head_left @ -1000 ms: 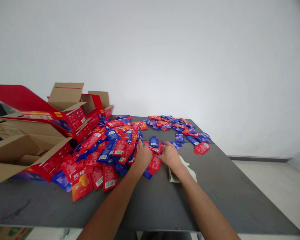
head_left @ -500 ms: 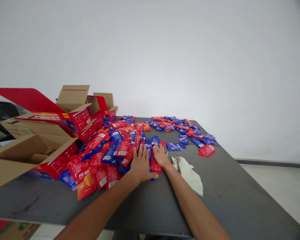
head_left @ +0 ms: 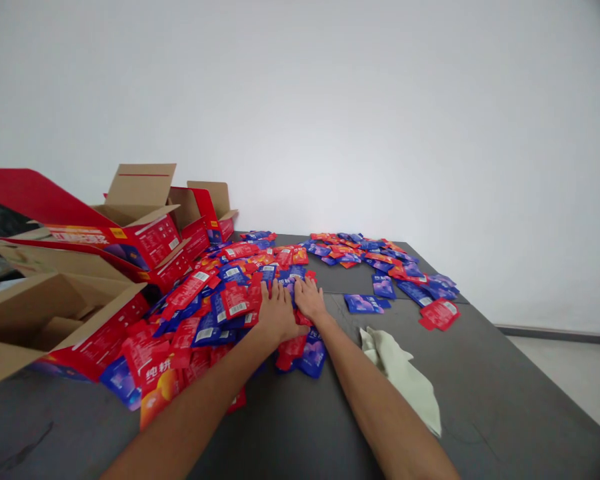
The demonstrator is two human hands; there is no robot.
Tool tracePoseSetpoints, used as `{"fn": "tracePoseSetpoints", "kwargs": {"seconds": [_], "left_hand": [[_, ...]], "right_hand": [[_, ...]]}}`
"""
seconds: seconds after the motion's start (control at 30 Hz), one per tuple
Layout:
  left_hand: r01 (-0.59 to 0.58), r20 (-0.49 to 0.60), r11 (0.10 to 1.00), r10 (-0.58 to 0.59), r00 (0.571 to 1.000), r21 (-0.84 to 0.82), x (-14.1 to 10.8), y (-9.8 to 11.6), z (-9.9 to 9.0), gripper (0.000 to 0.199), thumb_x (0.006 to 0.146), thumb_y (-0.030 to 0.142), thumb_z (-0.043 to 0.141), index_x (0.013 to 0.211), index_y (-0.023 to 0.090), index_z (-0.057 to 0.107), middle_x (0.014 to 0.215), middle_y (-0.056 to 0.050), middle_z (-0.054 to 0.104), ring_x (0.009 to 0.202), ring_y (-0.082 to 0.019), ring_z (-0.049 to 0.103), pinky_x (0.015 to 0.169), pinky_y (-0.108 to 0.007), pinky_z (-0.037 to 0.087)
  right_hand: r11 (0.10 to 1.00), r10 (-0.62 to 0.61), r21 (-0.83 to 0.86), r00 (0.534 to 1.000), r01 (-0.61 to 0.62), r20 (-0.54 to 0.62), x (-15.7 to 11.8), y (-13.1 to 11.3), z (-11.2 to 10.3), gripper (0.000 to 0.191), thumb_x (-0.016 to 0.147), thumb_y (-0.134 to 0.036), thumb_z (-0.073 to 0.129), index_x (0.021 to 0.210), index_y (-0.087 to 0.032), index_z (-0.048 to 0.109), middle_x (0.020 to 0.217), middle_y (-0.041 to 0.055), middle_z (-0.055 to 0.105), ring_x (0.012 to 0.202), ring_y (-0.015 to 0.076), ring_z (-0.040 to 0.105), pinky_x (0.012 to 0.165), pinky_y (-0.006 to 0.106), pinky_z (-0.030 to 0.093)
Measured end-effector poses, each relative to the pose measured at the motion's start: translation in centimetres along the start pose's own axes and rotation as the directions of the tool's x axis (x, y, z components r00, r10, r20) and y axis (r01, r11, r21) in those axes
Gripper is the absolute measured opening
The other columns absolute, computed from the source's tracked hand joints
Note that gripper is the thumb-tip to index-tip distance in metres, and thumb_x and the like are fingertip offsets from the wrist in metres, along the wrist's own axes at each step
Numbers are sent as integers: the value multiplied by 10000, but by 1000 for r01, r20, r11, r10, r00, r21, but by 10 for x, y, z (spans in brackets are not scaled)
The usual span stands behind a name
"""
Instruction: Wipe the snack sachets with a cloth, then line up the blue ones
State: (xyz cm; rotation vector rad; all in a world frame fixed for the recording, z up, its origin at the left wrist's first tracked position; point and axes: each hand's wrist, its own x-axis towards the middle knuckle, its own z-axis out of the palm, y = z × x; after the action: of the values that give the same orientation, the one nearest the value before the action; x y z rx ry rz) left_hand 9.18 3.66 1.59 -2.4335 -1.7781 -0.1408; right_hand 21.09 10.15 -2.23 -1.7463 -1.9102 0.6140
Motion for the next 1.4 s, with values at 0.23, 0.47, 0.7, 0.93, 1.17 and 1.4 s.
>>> {"fn": "tracePoseSetpoints", "kwargs": {"seconds": [0.23,0.47,0.7,0.93,1.17,1.4], "left_hand": [[80,55,997,-81,995,22,40,-26,9,1075,641,718,562,1448,24,410,1511,-299,350,1463,-461,128,1096,-660,-152],[131,90,991,-132,987,12,57,-37,6,1084,629,695,573,1441,-3,401,1508,-311,346,1456,-470,138,1091,-686,-118],[162,26,986,-163,986,38,44,-22,-1,1064,642,709,580,1424,4,432,1507,-304,354,1460,-468,108,1116,-662,-71],[137,-70,990,-135,988,32,25,0,-8,888,748,536,568,1422,-24,425,1492,-306,377,1465,-450,108,1134,-640,-55],[26,-141,999,-30,990,-31,16,45,-3,614,836,407,503,1321,34,559,1430,-270,473,1440,-421,204,1153,-608,59],[-239,-114,946,218,969,-220,28,106,11,522,890,247,418,1395,141,495,1455,-171,481,1439,-316,266,1169,-501,183]], "right_hand": [[999,-45,28,998,44,34,52,-9,13,519,1033,-437,152,1471,-299,392,1566,86,325,1466,256,206,1154,606,99],[989,-102,113,994,96,46,72,-10,8,489,1035,-425,151,1378,-280,469,1469,57,470,1374,221,375,1151,520,208],[981,-122,149,992,126,-38,59,2,-5,503,1036,-378,101,1247,-217,529,1305,57,599,1178,160,539,1015,270,381],[987,-134,81,989,139,-58,31,-1,-30,463,1038,-328,150,1117,-216,592,1194,64,659,1083,181,588,928,271,410],[992,-100,-79,994,96,-54,-21,18,-78,404,1023,-319,274,963,-204,656,1051,79,717,979,188,641,829,256,417],[971,-18,-240,993,-10,-114,-87,43,-118,332,959,-210,375,1019,-182,700,1073,123,728,1017,209,667,861,265,434]]}}
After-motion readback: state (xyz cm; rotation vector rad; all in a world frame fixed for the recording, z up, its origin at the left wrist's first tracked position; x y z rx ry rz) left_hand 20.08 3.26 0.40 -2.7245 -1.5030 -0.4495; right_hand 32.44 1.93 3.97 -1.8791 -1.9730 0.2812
